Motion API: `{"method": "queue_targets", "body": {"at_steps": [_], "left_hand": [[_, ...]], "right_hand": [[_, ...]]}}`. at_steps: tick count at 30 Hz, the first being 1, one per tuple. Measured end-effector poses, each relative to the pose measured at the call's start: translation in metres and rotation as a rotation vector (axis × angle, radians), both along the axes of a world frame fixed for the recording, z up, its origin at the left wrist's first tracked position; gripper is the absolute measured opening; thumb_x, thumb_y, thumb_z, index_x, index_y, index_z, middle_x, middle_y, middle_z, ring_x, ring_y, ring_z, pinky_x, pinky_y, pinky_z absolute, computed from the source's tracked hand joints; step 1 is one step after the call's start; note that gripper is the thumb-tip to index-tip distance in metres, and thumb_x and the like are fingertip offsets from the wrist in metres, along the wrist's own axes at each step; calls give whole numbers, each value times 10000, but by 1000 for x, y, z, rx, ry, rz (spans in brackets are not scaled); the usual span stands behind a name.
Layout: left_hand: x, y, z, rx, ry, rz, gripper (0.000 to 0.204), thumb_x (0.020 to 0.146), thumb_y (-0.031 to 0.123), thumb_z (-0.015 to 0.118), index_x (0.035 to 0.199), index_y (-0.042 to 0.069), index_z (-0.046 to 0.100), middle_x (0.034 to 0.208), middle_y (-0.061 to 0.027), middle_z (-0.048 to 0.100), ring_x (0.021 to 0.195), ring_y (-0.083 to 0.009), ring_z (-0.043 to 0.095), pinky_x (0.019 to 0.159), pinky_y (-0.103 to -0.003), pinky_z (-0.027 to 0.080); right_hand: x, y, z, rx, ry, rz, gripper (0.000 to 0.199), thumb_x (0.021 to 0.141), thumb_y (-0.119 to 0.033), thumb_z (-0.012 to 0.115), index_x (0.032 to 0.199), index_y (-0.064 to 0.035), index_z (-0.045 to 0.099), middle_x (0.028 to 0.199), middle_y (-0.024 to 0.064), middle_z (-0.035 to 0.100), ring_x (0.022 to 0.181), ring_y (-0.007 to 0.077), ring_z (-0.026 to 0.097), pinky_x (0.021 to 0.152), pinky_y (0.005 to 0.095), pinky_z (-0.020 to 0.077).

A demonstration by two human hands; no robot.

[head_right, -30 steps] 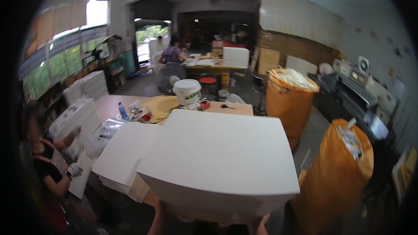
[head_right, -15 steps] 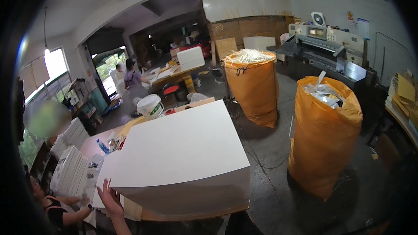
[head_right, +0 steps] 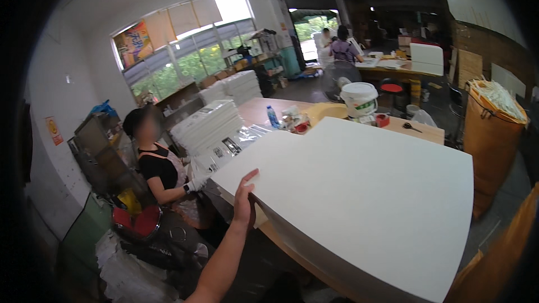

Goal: The person stacks large white paper sheets by hand on a table, aligning the edges and moving piles from one side to the other.

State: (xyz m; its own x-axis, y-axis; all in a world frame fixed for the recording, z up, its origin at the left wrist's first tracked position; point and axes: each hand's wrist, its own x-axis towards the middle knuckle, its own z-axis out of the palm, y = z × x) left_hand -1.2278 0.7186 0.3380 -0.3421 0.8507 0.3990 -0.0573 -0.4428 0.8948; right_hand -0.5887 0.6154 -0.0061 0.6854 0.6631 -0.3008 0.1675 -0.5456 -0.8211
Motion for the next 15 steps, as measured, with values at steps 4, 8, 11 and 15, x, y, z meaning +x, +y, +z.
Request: {"method": "queue_targets", "body": {"at_steps": [4, 8, 11, 15], "left_hand": [[1, -7, 3, -19, 27, -3, 526, 926, 194, 482, 1400, -11, 583, 1380, -137, 601, 1277, -219, 536, 1137, -346, 367], [12, -4, 3, -35, -35, 58, 556, 900, 214, 482, 1401, -11, 572, 1351, -163, 609, 1251, -245, 563, 1114, -365, 406], [16, -6, -2, -26, -48, 74, 533, 906, 177, 463, 1388, -11, 591, 1360, -142, 613, 1259, -219, 551, 1115, -349, 391], [17, 0, -5, 41, -60, 133, 540, 891, 172, 467, 1383, -9, 595, 1352, -152, 617, 1249, -226, 558, 1111, -355, 396]], "right_hand": [[-1, 14, -9, -40, 8, 21, 447, 1078, -422, 495, 942, -30, 662, 867, 140, 668, 752, 266, 646, 648, 427, 514], [1, 19, -7, -60, 7, 31, 451, 1080, -425, 486, 937, -33, 656, 859, 134, 663, 745, 262, 640, 648, 426, 513], [5, 19, -3, -74, 12, 48, 454, 1082, -428, 480, 933, -35, 651, 853, 130, 659, 740, 258, 635, 648, 426, 511], [3, 24, 2, -57, 16, 58, 457, 1085, -430, 470, 927, -38, 645, 844, 124, 653, 734, 254, 628, 648, 426, 510]]}}
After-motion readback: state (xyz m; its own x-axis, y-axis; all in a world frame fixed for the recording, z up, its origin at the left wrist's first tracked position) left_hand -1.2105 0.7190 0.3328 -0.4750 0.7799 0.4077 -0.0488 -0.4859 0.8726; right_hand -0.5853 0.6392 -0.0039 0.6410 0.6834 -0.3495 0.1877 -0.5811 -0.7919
